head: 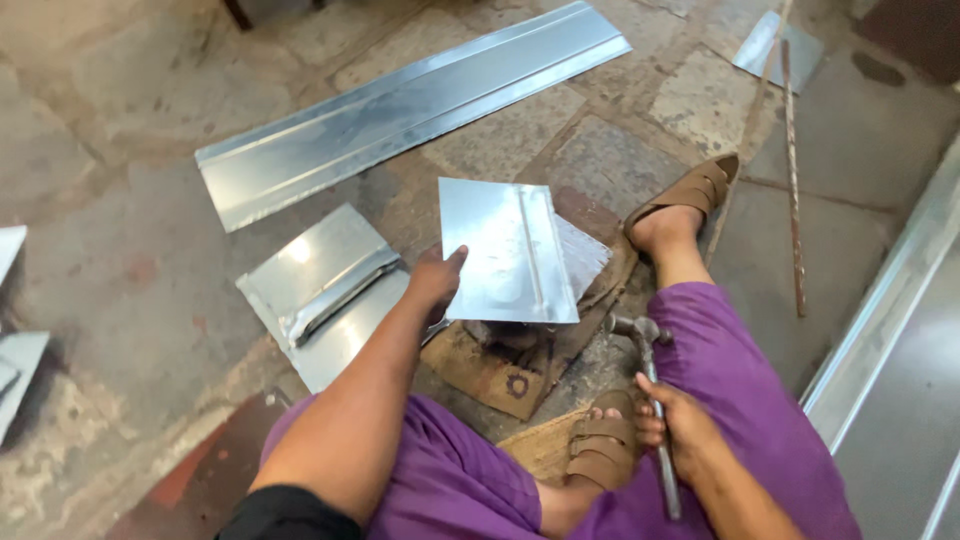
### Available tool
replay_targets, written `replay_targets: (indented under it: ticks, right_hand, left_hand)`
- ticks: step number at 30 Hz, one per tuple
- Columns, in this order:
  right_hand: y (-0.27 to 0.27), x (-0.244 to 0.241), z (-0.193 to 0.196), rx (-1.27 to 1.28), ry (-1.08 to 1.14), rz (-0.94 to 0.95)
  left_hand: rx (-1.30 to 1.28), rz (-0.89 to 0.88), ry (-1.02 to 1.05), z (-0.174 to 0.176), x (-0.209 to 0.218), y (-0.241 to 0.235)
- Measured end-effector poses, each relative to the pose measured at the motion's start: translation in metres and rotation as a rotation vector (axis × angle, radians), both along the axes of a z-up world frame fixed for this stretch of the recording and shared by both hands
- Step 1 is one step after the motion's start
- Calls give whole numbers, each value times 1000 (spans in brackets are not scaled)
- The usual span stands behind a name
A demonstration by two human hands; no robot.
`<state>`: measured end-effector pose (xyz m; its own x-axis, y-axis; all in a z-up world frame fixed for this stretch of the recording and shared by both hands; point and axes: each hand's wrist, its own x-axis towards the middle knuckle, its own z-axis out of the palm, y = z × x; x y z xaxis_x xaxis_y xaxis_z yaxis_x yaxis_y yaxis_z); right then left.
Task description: The person shapes metal plates by striking them with a hammer on a stone block while sitting on the floor.
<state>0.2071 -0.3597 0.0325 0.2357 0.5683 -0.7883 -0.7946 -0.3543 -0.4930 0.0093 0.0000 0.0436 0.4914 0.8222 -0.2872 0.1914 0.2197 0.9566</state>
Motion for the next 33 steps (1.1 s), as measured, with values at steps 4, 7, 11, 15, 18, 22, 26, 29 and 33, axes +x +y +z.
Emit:
replay_targets:
  ticks: [4, 7, 11, 15, 18, 22, 26, 29, 33]
  right_hand:
    - [7, 13, -51, -75, 141, -191]
    - [17, 17, -60, -119, 53, -211]
    - [22, 4, -57, -91, 23, -120]
    - [22, 5, -53, -107, 13, -107]
    - [22, 5, -59, -109, 23, -123]
    - [19, 11, -70, -127, 6, -136]
    - [16, 16, -75, -98, 0, -172]
    - [19, 7, -67, -114, -68, -157]
    - [21, -5, -20, -112, -336, -74]
  left_hand:
    - [477, 2, 70, 47, -11, -17]
    - [652, -13, -39, 72, -23, -23]
    - [814, -95, -58, 60, -35, -8]
    - [1045, -229, -3, 10, -33, 6]
    - [1134, -80, 191, -21, -26, 7]
    - [601, 171, 445, -28, -21, 2]
    - [-203, -45, 422, -27, -18, -16]
    - [178, -183, 567, -41, -14, -24]
    - [462, -66, 597, -69, -6, -12]
